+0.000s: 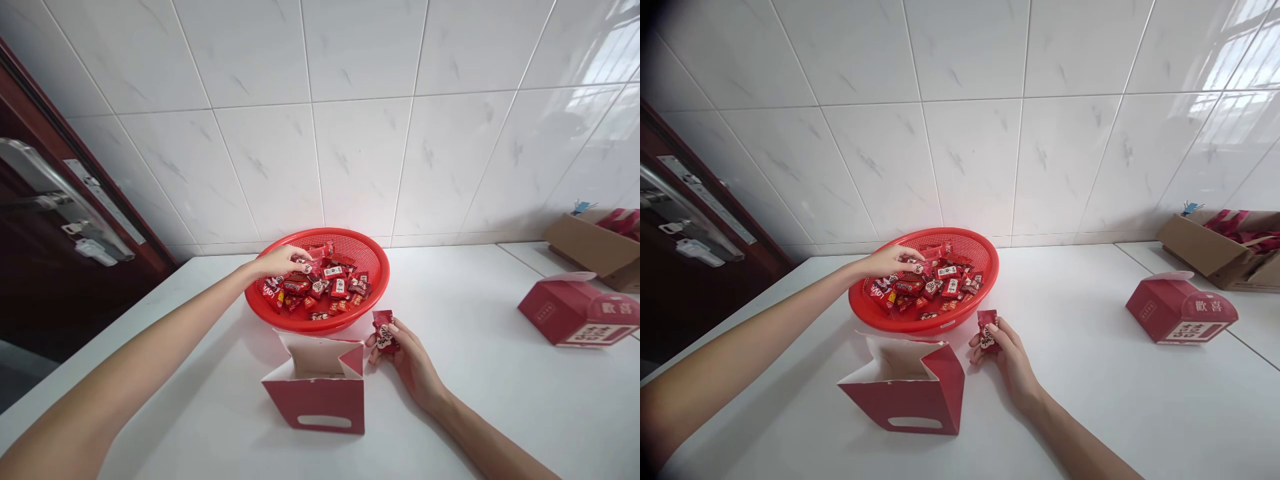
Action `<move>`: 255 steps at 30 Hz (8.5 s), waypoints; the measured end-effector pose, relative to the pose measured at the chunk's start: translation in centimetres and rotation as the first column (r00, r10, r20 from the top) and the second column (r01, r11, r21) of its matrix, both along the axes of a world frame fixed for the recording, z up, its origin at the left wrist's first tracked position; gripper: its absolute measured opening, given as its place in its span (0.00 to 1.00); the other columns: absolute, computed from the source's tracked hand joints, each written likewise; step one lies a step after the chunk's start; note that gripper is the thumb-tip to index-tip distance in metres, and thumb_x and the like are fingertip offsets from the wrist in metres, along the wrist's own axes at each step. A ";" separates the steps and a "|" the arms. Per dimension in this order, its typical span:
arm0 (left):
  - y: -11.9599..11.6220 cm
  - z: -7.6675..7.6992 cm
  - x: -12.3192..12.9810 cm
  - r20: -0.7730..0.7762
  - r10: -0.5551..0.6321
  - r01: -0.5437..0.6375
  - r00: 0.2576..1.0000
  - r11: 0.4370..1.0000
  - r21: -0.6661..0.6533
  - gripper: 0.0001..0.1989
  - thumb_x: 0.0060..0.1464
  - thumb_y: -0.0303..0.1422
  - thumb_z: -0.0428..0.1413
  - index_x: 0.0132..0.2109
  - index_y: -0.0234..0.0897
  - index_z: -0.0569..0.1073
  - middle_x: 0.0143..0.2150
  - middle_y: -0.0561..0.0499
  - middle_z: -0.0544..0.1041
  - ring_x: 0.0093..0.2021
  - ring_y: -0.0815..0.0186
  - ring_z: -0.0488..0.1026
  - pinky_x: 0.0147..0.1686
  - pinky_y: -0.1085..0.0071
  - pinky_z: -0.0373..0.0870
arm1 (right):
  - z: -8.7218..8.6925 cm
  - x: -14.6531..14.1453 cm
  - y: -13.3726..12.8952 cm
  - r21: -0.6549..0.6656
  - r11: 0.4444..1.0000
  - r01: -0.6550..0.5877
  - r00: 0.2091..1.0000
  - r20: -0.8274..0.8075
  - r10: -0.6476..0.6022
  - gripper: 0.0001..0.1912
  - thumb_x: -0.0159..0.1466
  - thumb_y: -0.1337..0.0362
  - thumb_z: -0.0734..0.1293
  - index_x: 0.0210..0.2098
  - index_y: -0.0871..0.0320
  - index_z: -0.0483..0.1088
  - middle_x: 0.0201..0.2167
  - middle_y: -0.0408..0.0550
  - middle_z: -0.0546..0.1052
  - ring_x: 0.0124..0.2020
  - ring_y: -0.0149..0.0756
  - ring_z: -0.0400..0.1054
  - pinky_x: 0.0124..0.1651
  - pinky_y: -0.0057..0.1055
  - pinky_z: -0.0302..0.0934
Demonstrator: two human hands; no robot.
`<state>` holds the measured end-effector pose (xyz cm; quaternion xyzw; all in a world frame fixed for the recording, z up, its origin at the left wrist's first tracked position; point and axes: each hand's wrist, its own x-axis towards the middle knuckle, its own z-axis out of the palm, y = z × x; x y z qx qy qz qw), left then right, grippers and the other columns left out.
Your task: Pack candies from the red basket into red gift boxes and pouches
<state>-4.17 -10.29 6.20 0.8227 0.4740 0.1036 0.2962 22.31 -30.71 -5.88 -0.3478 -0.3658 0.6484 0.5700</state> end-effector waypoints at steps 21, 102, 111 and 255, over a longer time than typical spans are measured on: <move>-3.4 1.1 4.7 0.196 -0.207 0.217 0.959 0.976 -0.032 0.30 0.51 0.42 0.60 0.60 0.37 0.75 0.64 0.43 0.74 0.62 0.52 0.71 0.58 0.61 0.70 | 0.3 -0.2 0.0 -0.028 0.999 0.016 1.000 -0.023 -0.016 0.21 0.65 0.44 0.67 0.39 0.57 0.71 0.33 0.50 0.80 0.27 0.39 0.73 0.34 0.38 0.68; -5.3 4.4 11.7 -0.064 -0.314 0.319 0.947 0.944 0.089 0.09 0.57 0.27 0.54 0.40 0.35 0.80 0.41 0.51 0.83 0.41 0.65 0.78 0.37 0.74 0.69 | 3.2 2.3 -0.4 0.123 0.937 0.327 0.913 0.213 -0.347 0.20 0.60 0.48 0.75 0.40 0.55 0.72 0.32 0.47 0.77 0.26 0.36 0.67 0.34 0.37 0.62; -3.2 -0.4 9.8 -0.635 -0.314 0.412 0.706 0.911 0.008 0.23 0.44 0.26 0.64 0.51 0.40 0.79 0.44 0.44 0.82 0.40 0.53 0.79 0.29 0.69 0.67 | 1.2 1.5 -0.1 0.009 0.973 0.231 0.947 0.227 -0.227 0.23 0.60 0.45 0.75 0.42 0.56 0.74 0.27 0.43 0.71 0.27 0.35 0.64 0.30 0.33 0.62; -2.3 -0.9 9.3 -0.452 -0.422 0.393 0.786 0.905 -0.163 0.16 0.46 0.37 0.67 0.44 0.40 0.80 0.45 0.50 0.83 0.43 0.58 0.79 0.35 0.71 0.70 | 0.7 1.6 0.5 -0.015 0.993 0.117 0.953 0.281 -0.108 0.23 0.56 0.47 0.77 0.36 0.57 0.68 0.23 0.41 0.74 0.22 0.31 0.65 0.25 0.29 0.64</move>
